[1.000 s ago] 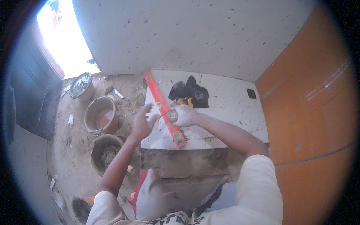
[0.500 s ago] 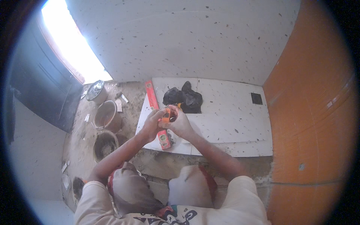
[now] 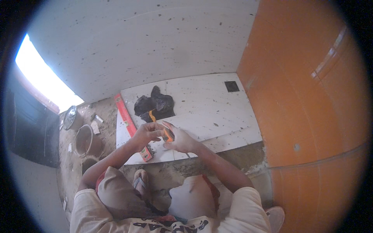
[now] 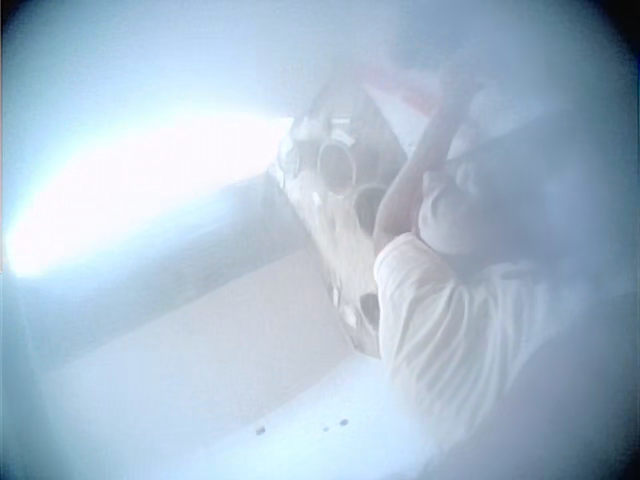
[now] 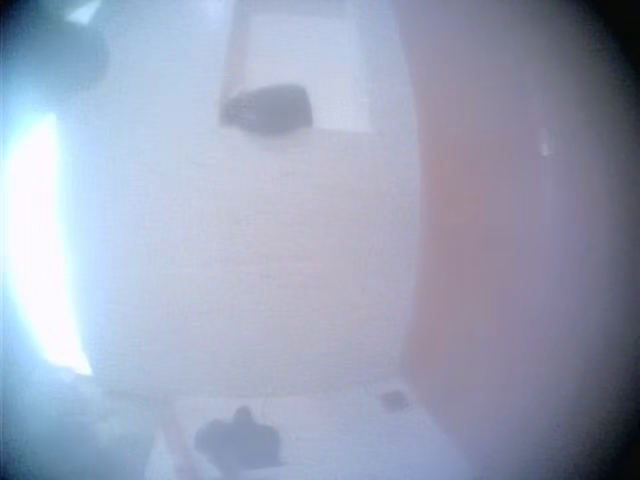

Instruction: The person scoops cement from a bucket and applies it to the floor using a trowel. They also use a measuring tape to measure the floor area and a spirit level to check the surface.

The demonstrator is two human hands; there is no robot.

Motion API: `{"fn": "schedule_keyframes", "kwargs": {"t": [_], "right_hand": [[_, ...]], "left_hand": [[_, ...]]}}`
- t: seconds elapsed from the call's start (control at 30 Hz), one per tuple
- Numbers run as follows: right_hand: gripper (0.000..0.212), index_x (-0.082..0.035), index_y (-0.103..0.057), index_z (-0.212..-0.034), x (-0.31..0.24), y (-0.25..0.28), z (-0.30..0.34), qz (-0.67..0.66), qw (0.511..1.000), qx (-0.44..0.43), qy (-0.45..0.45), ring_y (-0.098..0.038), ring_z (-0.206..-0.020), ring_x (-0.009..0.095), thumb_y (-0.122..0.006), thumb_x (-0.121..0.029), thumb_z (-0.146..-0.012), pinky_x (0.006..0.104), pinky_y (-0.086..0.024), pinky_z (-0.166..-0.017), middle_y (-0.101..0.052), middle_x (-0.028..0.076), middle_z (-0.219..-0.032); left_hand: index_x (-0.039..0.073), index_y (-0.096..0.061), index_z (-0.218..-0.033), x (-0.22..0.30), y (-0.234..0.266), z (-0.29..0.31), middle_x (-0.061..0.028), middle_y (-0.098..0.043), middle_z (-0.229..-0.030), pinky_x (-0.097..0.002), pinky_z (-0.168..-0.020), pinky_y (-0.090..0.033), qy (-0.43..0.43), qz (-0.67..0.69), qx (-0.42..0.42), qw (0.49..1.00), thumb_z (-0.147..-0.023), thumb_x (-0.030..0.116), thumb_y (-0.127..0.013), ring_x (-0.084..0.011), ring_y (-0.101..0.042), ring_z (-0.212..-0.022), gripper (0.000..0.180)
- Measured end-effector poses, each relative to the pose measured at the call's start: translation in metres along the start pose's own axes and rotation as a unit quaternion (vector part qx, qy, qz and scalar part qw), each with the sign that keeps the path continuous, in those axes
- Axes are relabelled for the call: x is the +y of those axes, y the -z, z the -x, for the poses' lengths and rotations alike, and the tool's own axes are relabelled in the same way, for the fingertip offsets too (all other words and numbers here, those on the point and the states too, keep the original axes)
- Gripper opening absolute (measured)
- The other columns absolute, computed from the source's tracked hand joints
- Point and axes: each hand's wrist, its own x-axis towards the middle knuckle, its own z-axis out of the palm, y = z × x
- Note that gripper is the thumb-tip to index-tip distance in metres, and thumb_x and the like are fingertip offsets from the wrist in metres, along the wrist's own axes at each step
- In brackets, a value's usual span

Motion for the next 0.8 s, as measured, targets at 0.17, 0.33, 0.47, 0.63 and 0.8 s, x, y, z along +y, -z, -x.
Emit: {"fn": "schedule_keyframes", "kwargs": {"t": [0.17,0.33,0.47,0.63,0.8], "right_hand": [[0.092,0.002,-0.032,-0.149,-0.006,0.004,0.035,-0.002,0.997,0.001,-0.073,-0.057,-0.115,0.024,-0.076,-0.038,-0.079,0.0342,-0.045,-0.098,-0.057,0.018,-0.129],[0.077,0.003,-0.044,-0.14,0.012,-0.005,0.074,-0.039,0.982,0.029,-0.185,-0.056,-0.092,0.014,-0.073,-0.044,-0.085,0.0293,-0.047,-0.077,-0.061,0.008,-0.104],[0.055,0.001,-0.055,-0.126,0.018,-0.014,0.128,-0.077,0.926,0.132,-0.345,-0.051,-0.072,0.007,-0.071,-0.036,-0.088,0.0229,-0.044,-0.064,-0.057,0.002,-0.089],[0.022,-0.003,-0.059,-0.093,0.053,0.003,0.265,-0.026,0.877,0.26,-0.403,-0.051,-0.056,0.007,-0.07,-0.022,-0.089,0.025,-0.041,-0.049,-0.055,-0.001,-0.07],[0.015,-0.004,-0.059,-0.082,0.017,-0.013,0.34,0.015,0.84,0.327,-0.433,-0.051,-0.058,0.009,-0.061,-0.015,-0.092,0.0255,-0.041,-0.05,-0.054,0.0,-0.065]], "left_hand": [[0.003,-0.067,-0.096,-0.028,-0.003,-0.032,0.0001,-0.065,-0.077,-0.0265,-0.063,-0.05,-0.073,-0.093,-0.144,0.982,-0.088,0.022,-0.072,-0.0096,-0.06,-0.069,0.022],[0.005,-0.064,-0.084,-0.039,-0.014,-0.054,-0.0005,-0.064,-0.073,-0.0252,-0.062,-0.048,-0.069,-0.072,-0.255,0.962,-0.085,0.012,-0.073,-0.0075,-0.06,-0.07,0.011],[0.005,-0.062,-0.083,-0.056,0.044,-0.09,-0.0006,-0.062,-0.073,-0.0258,-0.062,-0.049,-0.107,0.075,-0.248,0.96,-0.084,0.007,-0.071,-0.0065,-0.06,-0.07,0.009],[0.002,-0.069,-0.097,-0.01,0.176,-0.131,-0.0088,-0.067,-0.084,-0.0335,-0.072,-0.053,-0.369,-0.27,-0.115,0.882,-0.085,0.011,-0.065,-0.0181,-0.066,-0.081,0.015],[0.007,-0.069,-0.105,-0.011,0.352,-0.153,-0.0144,-0.067,-0.11,-0.0403,-0.087,-0.051,-0.271,-0.516,0.158,0.797,-0.088,0.009,-0.057,-0.0324,-0.064,-0.104,0.021]]}}
